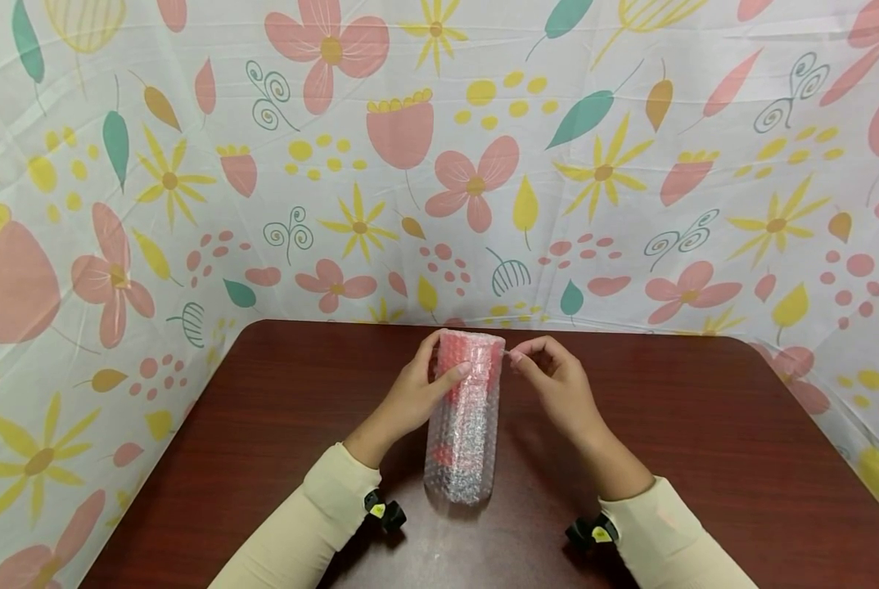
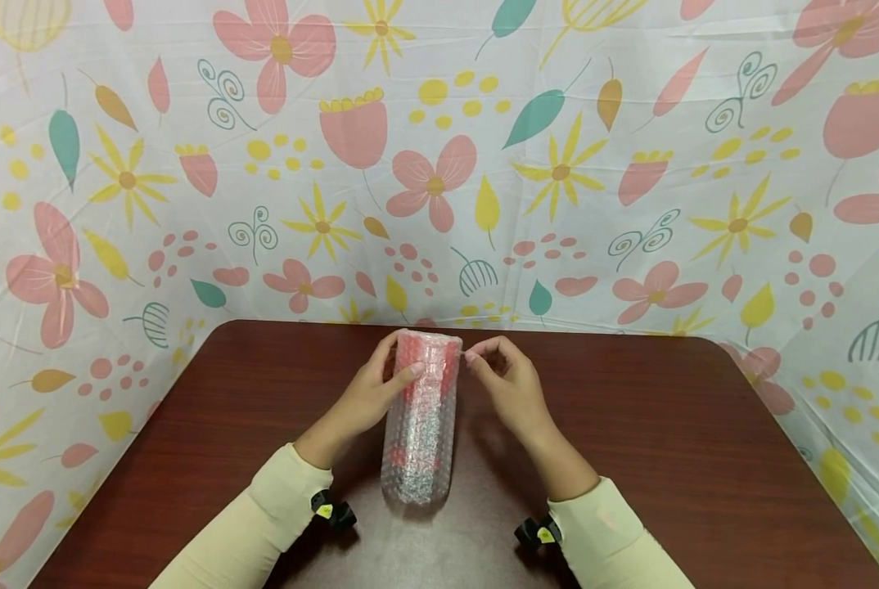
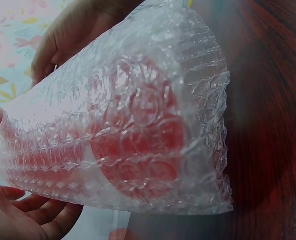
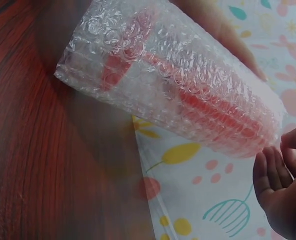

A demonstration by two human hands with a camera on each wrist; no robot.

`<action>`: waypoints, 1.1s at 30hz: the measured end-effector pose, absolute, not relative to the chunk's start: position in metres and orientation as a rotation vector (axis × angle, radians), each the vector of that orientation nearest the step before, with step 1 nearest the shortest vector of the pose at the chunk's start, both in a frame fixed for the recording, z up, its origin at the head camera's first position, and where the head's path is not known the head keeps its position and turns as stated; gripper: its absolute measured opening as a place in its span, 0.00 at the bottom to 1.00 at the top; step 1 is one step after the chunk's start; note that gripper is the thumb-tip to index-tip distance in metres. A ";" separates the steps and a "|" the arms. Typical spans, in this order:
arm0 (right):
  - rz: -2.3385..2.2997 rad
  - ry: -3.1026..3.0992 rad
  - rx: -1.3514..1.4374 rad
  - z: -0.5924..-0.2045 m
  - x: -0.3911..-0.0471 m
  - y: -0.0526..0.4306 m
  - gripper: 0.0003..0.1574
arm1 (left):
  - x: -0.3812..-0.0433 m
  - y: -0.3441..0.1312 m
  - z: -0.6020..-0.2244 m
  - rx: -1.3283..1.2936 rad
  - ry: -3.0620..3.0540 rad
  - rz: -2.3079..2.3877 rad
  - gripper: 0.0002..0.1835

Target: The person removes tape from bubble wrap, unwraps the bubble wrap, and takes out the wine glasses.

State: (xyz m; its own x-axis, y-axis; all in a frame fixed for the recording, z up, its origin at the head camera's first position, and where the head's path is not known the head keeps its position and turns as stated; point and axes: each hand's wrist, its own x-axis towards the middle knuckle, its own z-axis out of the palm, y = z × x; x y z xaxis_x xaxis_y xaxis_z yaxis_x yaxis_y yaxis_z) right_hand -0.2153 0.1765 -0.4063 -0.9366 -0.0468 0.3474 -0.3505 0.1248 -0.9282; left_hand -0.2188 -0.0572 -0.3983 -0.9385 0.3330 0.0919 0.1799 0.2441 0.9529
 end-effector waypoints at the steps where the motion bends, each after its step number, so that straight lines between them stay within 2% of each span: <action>1: 1.902 -2.163 0.401 -0.407 -0.216 0.176 0.13 | -0.218 -0.057 -0.398 0.498 2.374 1.785 0.39; 20: 1.951 -2.251 0.499 -0.404 -0.215 0.179 0.11 | -0.211 -0.058 -0.386 0.524 2.395 1.776 0.40; 33: 2.042 -2.235 0.517 -0.404 -0.215 0.180 0.15 | -0.233 -0.057 -0.424 0.486 2.477 1.836 0.41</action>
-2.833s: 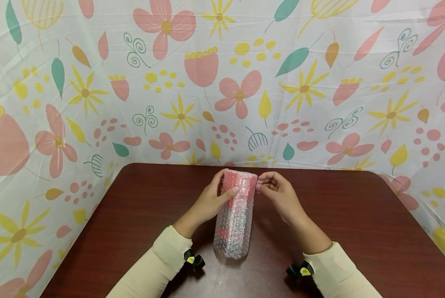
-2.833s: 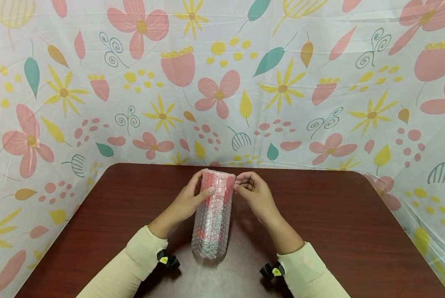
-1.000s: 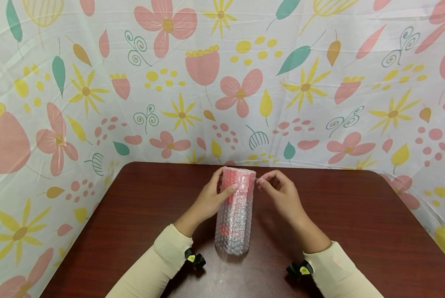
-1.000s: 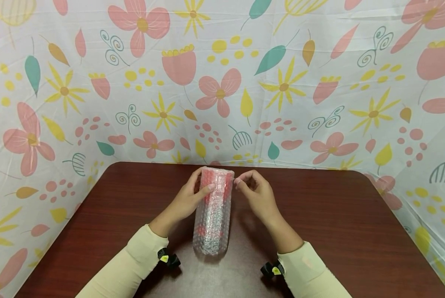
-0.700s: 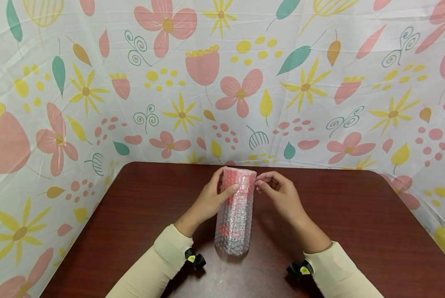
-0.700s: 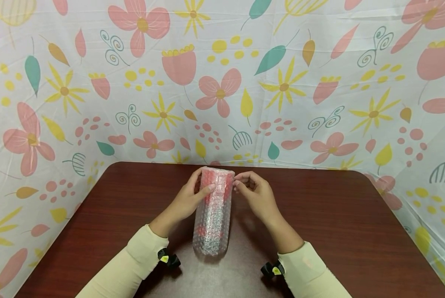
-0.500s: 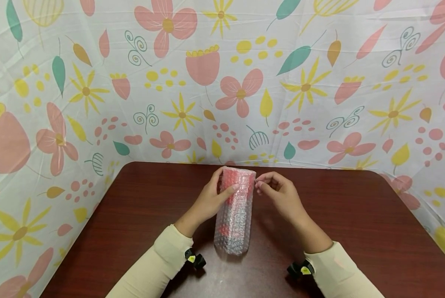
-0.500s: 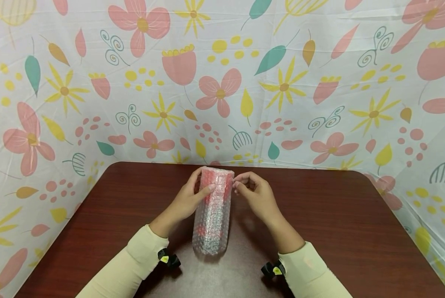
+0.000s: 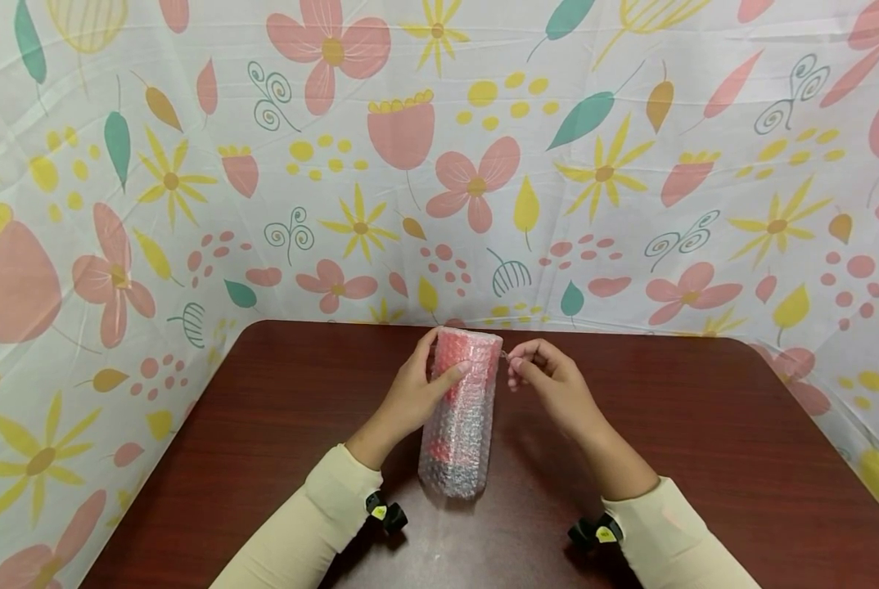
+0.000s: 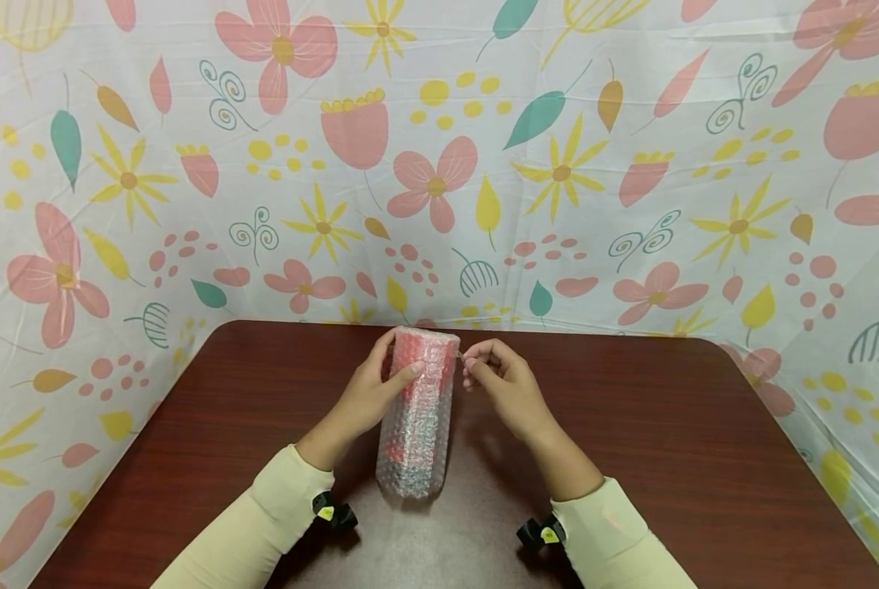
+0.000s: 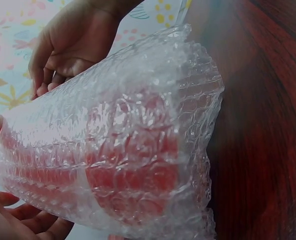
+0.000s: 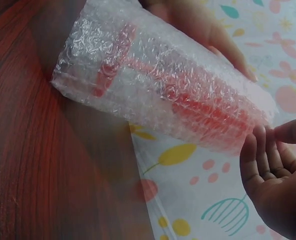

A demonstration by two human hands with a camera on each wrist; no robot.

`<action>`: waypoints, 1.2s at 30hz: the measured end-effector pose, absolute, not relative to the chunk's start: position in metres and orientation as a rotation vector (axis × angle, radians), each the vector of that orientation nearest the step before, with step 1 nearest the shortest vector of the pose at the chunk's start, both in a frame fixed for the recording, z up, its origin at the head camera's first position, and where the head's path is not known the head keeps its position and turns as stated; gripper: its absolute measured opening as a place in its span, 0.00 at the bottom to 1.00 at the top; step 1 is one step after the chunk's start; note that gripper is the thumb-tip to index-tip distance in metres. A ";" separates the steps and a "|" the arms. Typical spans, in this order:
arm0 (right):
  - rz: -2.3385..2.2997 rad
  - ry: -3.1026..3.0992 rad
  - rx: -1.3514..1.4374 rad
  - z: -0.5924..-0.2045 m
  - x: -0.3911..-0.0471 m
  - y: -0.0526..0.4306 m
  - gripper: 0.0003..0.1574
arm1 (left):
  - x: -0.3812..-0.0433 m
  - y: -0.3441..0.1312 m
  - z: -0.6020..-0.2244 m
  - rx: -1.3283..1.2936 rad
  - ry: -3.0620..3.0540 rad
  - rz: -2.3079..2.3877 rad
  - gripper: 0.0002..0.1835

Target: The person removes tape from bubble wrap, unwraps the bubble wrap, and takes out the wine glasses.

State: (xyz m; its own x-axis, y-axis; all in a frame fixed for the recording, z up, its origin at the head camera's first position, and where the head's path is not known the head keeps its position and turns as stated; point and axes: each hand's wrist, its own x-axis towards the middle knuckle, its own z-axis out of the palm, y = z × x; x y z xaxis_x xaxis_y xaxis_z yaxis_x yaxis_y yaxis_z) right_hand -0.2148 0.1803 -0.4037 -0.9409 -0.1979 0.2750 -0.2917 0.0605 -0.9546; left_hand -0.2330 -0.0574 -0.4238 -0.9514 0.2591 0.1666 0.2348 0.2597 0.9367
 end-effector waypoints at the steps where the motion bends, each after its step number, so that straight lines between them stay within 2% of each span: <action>1: 2.034 -2.241 0.507 -0.404 -0.215 0.180 0.14 | -0.233 -0.058 -0.424 0.489 2.477 1.838 0.41; 9: 2.124 -2.225 0.530 -0.404 -0.214 0.181 0.13 | -0.232 -0.058 -0.424 0.518 2.466 1.835 0.43; 21: 2.015 -2.284 0.454 -0.402 -0.213 0.177 0.14 | -0.230 -0.054 -0.423 0.548 2.448 1.790 0.45; 36: 2.063 -2.141 0.643 -0.407 -0.214 0.178 0.12 | -0.230 -0.053 -0.424 0.568 2.490 1.750 0.47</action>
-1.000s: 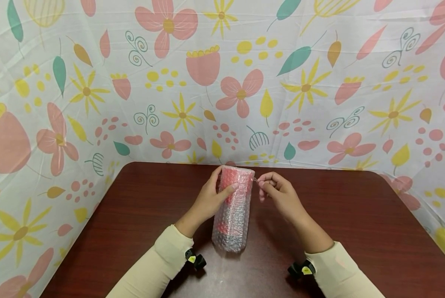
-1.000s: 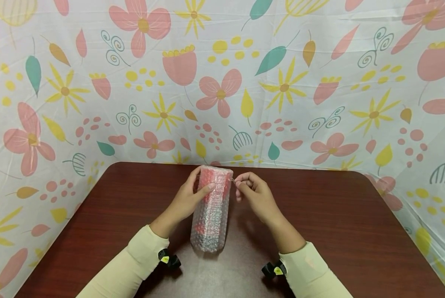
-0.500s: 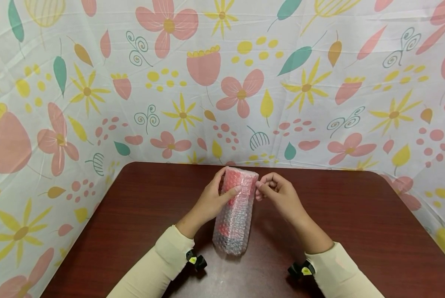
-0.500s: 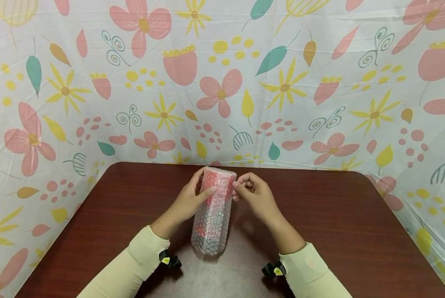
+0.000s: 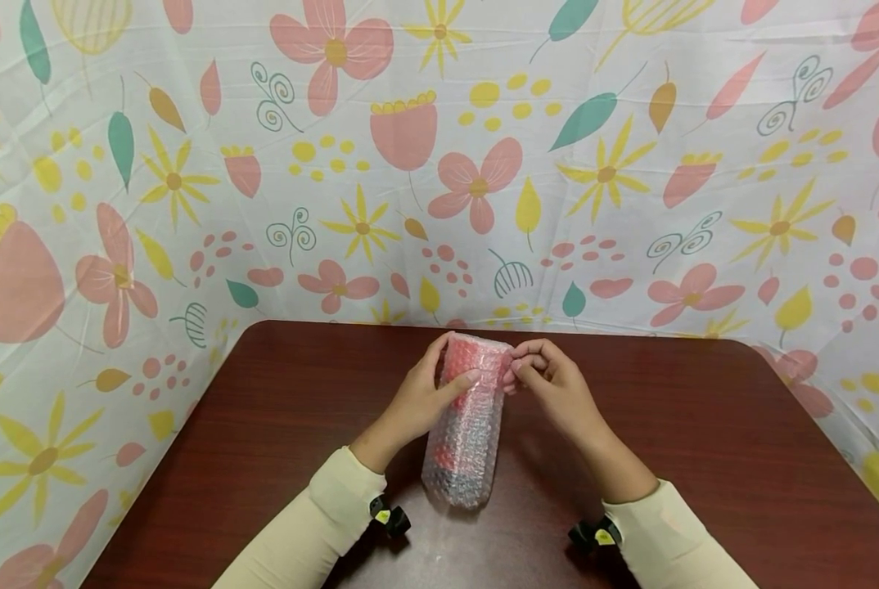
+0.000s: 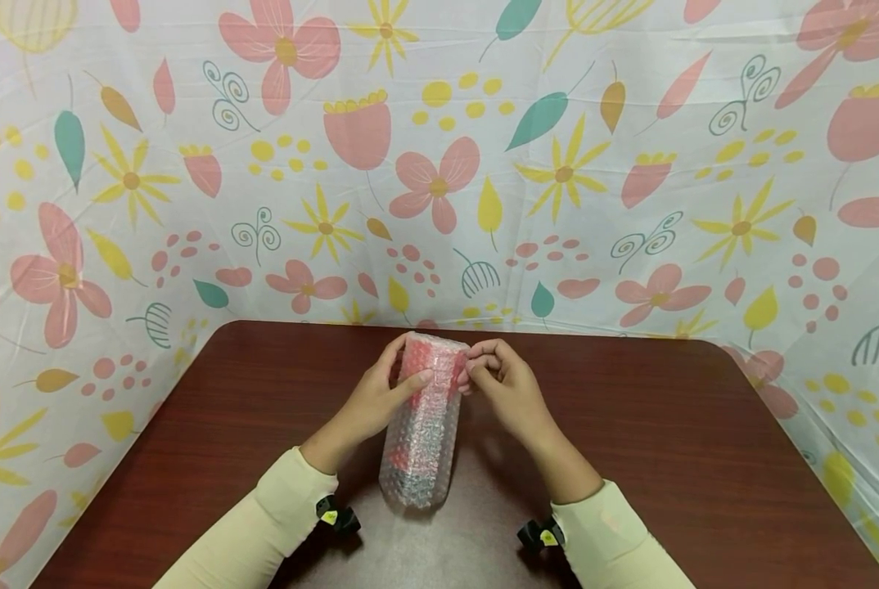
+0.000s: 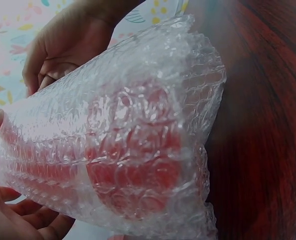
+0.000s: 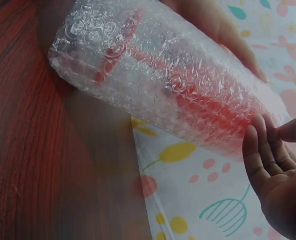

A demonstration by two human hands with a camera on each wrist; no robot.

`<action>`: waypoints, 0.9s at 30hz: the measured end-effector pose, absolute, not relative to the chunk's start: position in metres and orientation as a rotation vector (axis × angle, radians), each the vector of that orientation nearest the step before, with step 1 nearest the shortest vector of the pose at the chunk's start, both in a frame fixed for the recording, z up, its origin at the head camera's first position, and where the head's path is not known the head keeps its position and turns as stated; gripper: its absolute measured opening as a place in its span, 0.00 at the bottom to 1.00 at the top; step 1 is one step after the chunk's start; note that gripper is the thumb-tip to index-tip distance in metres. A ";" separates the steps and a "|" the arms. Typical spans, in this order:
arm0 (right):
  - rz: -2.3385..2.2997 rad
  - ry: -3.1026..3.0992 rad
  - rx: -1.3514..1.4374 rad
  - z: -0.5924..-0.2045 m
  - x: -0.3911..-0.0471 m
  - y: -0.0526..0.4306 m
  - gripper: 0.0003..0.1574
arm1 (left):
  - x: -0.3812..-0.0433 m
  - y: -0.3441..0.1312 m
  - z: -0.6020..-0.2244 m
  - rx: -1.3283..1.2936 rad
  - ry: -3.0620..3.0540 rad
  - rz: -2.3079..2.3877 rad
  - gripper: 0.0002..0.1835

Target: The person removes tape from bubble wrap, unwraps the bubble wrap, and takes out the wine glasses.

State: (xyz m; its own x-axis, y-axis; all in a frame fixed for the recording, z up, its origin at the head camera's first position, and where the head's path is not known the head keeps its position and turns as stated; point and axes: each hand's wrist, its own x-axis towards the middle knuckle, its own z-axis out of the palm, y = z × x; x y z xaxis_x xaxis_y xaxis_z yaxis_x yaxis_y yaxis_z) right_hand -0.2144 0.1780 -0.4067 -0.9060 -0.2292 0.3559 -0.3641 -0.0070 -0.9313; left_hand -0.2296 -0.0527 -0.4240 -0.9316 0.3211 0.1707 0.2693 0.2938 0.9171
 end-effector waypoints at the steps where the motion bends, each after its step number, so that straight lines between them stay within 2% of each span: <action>1: 2.071 -2.128 0.669 -0.407 -0.214 0.178 0.12 | -0.230 -0.053 -0.424 0.565 2.486 1.751 0.47; 4: 2.080 -2.123 0.682 -0.405 -0.214 0.179 0.14 | -0.230 -0.052 -0.424 0.562 2.477 1.758 0.47; 18: 1.807 -2.381 0.409 -0.397 -0.210 0.181 0.14 | -0.227 -0.052 -0.424 0.517 2.448 1.811 0.45; 27: 1.963 -2.318 0.501 -0.396 -0.210 0.182 0.09 | -0.228 -0.050 -0.425 0.504 2.511 1.821 0.43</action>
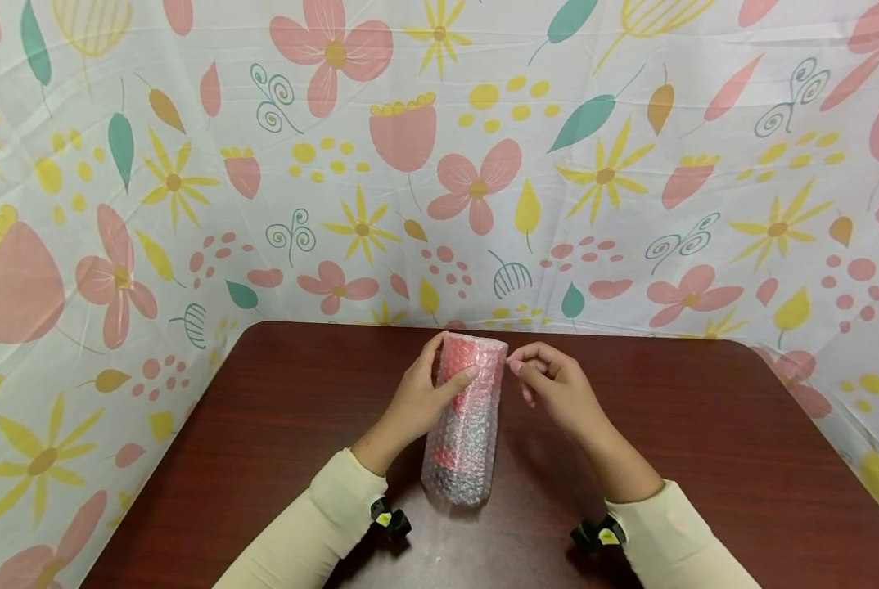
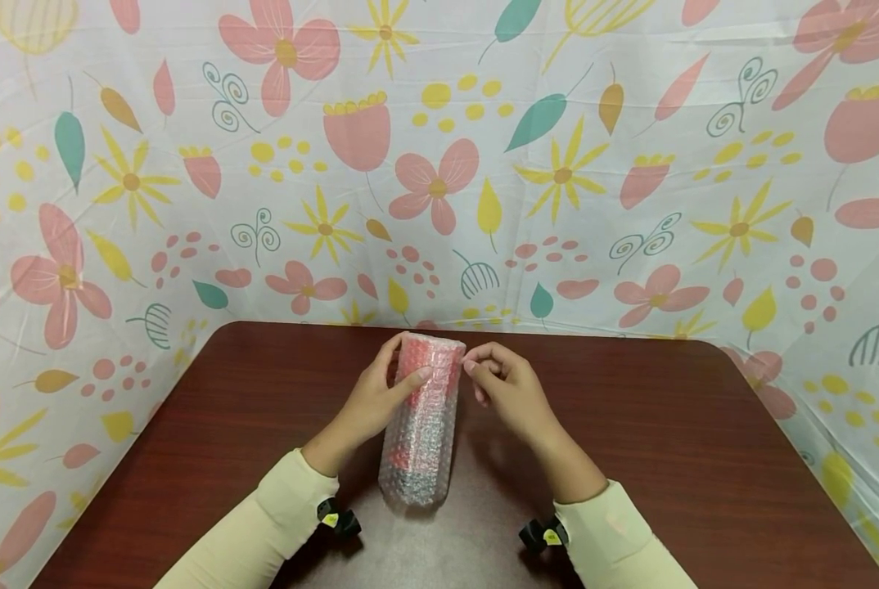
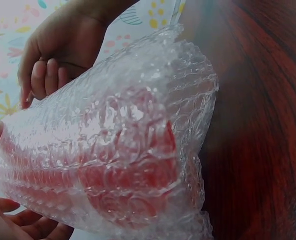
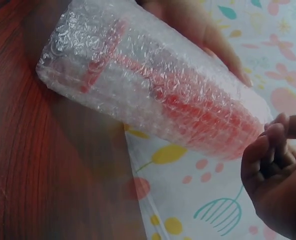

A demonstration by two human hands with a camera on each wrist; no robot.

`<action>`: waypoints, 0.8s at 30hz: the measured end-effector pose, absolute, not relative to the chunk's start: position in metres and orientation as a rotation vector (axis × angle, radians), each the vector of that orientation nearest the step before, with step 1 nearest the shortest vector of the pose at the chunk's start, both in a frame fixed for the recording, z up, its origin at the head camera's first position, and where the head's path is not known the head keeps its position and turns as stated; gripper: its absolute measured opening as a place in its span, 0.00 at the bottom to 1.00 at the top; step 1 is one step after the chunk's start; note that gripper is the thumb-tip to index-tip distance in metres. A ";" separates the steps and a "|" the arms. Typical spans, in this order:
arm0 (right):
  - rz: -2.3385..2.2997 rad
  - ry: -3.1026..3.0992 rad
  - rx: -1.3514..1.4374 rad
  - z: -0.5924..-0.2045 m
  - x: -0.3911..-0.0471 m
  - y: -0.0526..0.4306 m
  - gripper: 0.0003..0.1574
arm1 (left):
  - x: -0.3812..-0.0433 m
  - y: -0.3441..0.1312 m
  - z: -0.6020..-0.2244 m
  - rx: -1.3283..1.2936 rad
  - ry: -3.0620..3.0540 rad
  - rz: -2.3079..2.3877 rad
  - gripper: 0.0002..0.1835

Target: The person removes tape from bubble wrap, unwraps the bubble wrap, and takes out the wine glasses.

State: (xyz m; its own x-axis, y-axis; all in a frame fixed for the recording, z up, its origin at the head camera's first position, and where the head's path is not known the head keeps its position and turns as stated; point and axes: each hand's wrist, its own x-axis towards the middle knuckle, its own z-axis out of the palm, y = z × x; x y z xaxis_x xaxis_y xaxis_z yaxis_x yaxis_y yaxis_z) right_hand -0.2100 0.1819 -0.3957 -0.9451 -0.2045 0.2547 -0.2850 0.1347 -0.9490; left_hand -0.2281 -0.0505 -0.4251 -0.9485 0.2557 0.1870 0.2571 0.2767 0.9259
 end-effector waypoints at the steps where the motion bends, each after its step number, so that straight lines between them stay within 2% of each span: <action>1: 1.991 -2.298 0.523 -0.396 -0.210 0.182 0.09 | -0.228 -0.050 -0.425 -0.495 -2.512 -1.816 0.43; 8: 2.065 -2.268 0.606 -0.400 -0.213 0.183 0.08 | -0.226 -0.050 -0.424 -0.488 -2.540 -1.770 0.46; 14: 1.938 -2.374 0.521 -0.399 -0.212 0.180 0.15 | -0.225 -0.050 -0.424 -0.533 -2.554 -1.744 0.46; 24: 1.753 -2.424 0.575 -0.400 -0.209 0.177 0.12 | -0.222 -0.047 -0.421 -0.521 -2.591 -1.704 0.47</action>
State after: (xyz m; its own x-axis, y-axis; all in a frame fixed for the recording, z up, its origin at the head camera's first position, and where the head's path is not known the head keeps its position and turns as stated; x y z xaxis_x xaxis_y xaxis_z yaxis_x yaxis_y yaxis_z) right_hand -0.2090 0.1774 -0.3996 -0.9244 -0.2446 0.2927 -0.3545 0.2679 -0.8958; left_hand -0.2220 -0.0468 -0.4214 -0.9450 0.2748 0.1774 0.2718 0.3579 0.8933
